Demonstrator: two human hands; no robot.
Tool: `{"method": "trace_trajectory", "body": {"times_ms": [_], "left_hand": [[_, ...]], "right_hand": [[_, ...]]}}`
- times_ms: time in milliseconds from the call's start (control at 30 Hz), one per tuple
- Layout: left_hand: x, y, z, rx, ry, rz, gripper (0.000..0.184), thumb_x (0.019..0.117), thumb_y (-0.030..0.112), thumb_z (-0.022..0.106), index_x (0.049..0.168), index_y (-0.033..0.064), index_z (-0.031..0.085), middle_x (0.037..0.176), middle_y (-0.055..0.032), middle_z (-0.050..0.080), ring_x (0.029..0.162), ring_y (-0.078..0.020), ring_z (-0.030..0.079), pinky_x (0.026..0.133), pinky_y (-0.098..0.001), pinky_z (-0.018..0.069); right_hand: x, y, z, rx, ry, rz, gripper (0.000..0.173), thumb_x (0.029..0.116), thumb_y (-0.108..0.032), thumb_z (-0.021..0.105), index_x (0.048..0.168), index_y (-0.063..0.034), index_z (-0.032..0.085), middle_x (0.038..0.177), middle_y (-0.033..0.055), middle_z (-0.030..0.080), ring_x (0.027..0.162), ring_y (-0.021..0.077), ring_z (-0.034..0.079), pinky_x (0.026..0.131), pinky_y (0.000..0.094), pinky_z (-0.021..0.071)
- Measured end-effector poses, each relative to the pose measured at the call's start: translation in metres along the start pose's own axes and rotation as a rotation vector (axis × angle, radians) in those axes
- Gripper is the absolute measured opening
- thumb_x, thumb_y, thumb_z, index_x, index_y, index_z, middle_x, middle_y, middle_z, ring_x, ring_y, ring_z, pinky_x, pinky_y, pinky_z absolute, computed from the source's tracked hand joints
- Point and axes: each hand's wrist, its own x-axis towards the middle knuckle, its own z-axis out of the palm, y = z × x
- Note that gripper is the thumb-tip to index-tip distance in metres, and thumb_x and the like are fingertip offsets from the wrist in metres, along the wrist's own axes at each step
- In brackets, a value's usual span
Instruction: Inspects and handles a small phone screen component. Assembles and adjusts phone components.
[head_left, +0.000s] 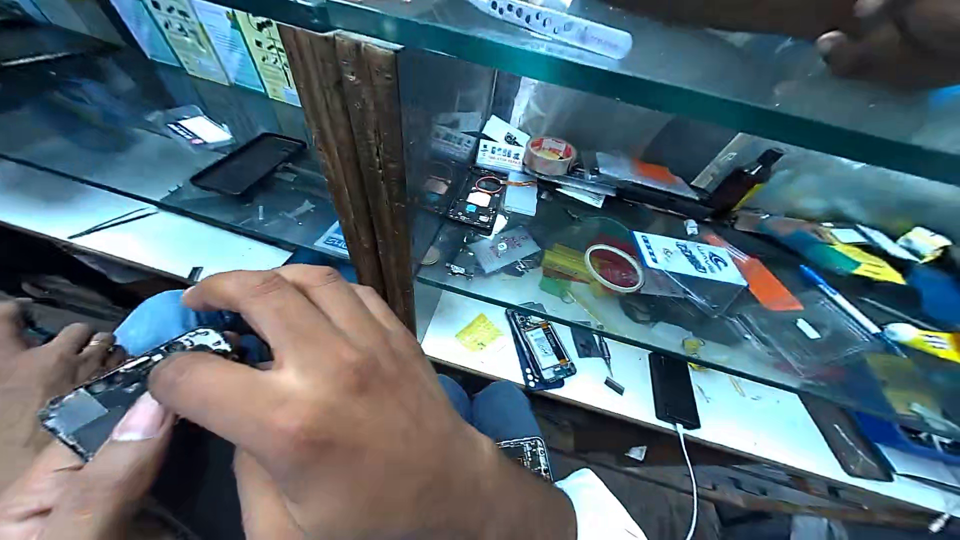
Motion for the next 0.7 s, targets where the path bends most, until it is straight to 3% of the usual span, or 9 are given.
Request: {"method": "trace_trajectory", "body": {"times_ms": [67, 167, 267, 333, 467, 533, 567, 600, 700], "left_hand": [[-0.001, 0.003, 0.005, -0.035, 0.017, -0.038, 0.026, 0.1020, 0.001, 0.035, 0.108, 0.0020, 0.061, 0.095, 0.0036, 0.070, 0.093, -0.0027, 0.067, 0.089, -0.0233, 0.0560], [0.003, -0.007, -0.003, 0.012, -0.041, 0.010, 0.029, 0.1028, 0.007, 0.039, 0.123, -0.0034, 0.056, 0.112, -0.0019, 0.065, 0.108, -0.0062, 0.061, 0.100, -0.0278, 0.0496], [0.004, -0.004, 0.003, -0.034, 0.041, 0.014, 0.028, 0.1041, 0.007, 0.035, 0.123, -0.0018, 0.055, 0.107, 0.0022, 0.067, 0.103, -0.0019, 0.064, 0.097, -0.0224, 0.0521], [0.007, -0.009, -0.002, 0.021, 0.003, 0.077, 0.042, 0.1050, 0.014, 0.034, 0.140, -0.0085, 0.041, 0.122, -0.0041, 0.057, 0.115, -0.0049, 0.055, 0.105, -0.0242, 0.0433], [0.006, -0.005, 0.000, 0.048, 0.019, 0.115, 0.056, 0.1026, 0.014, 0.039, 0.151, -0.0109, 0.027, 0.142, -0.0100, 0.049, 0.128, -0.0078, 0.050, 0.113, -0.0262, 0.0385], [0.002, 0.004, 0.002, -0.096, -0.036, 0.028, 0.049, 0.1046, 0.016, 0.043, 0.150, 0.0017, 0.031, 0.127, 0.0009, 0.061, 0.112, -0.0055, 0.063, 0.096, -0.0229, 0.0541], [-0.001, 0.009, 0.007, -0.195, -0.064, -0.034, 0.041, 0.1064, 0.018, 0.045, 0.146, 0.0091, 0.040, 0.118, -0.0007, 0.071, 0.098, -0.0142, 0.073, 0.080, -0.0293, 0.0643], [-0.003, 0.014, 0.013, -0.266, -0.091, -0.080, 0.032, 0.1081, 0.021, 0.045, 0.139, 0.0160, 0.051, 0.110, -0.0021, 0.076, 0.089, -0.0211, 0.077, 0.072, -0.0353, 0.0673], [-0.002, 0.018, 0.021, -0.316, -0.134, -0.079, 0.031, 0.1111, 0.026, 0.035, 0.125, 0.0189, 0.062, 0.101, -0.0027, 0.079, 0.086, -0.0223, 0.078, 0.072, -0.0351, 0.0670]], "right_hand": [[-0.001, 0.001, -0.001, 0.003, 0.005, 0.008, 0.028, 0.0851, -0.017, 0.066, 0.110, -0.0182, 0.079, 0.132, 0.0070, 0.065, 0.130, 0.0263, 0.055, 0.098, 0.0426, 0.0505], [-0.003, 0.003, -0.003, -0.008, 0.007, 0.021, 0.029, 0.0843, -0.018, 0.066, 0.110, -0.0191, 0.079, 0.132, 0.0067, 0.064, 0.130, 0.0266, 0.054, 0.098, 0.0426, 0.0499], [-0.005, 0.000, -0.008, 0.031, 0.026, 0.054, 0.033, 0.0871, -0.015, 0.063, 0.117, -0.0193, 0.078, 0.134, 0.0068, 0.064, 0.131, 0.0268, 0.054, 0.099, 0.0431, 0.0495], [-0.010, -0.003, -0.011, 0.081, 0.056, 0.095, 0.038, 0.0896, -0.011, 0.061, 0.124, -0.0181, 0.076, 0.135, 0.0065, 0.063, 0.128, 0.0249, 0.055, 0.099, 0.0416, 0.0504], [-0.031, -0.002, -0.011, 0.183, 0.158, 0.188, 0.038, 0.0922, -0.010, 0.061, 0.128, -0.0131, 0.072, 0.131, 0.0052, 0.064, 0.119, 0.0197, 0.061, 0.094, 0.0377, 0.0570], [-0.048, -0.002, -0.007, 0.212, 0.216, 0.256, 0.034, 0.0940, -0.013, 0.062, 0.127, -0.0101, 0.071, 0.128, 0.0056, 0.066, 0.118, 0.0187, 0.063, 0.093, 0.0379, 0.0596], [-0.057, -0.004, -0.006, 0.227, 0.242, 0.292, 0.033, 0.0938, -0.015, 0.064, 0.126, -0.0073, 0.071, 0.125, 0.0076, 0.067, 0.115, 0.0187, 0.065, 0.092, 0.0372, 0.0603], [-0.063, -0.005, -0.006, 0.240, 0.255, 0.320, 0.034, 0.0934, -0.016, 0.066, 0.125, -0.0032, 0.071, 0.121, 0.0112, 0.068, 0.111, 0.0190, 0.066, 0.090, 0.0354, 0.0608], [-0.075, -0.013, -0.006, 0.280, 0.199, 0.385, 0.044, 0.0931, -0.022, 0.073, 0.127, 0.0049, 0.066, 0.116, 0.0200, 0.066, 0.101, 0.0190, 0.068, 0.081, 0.0308, 0.0604]]}}
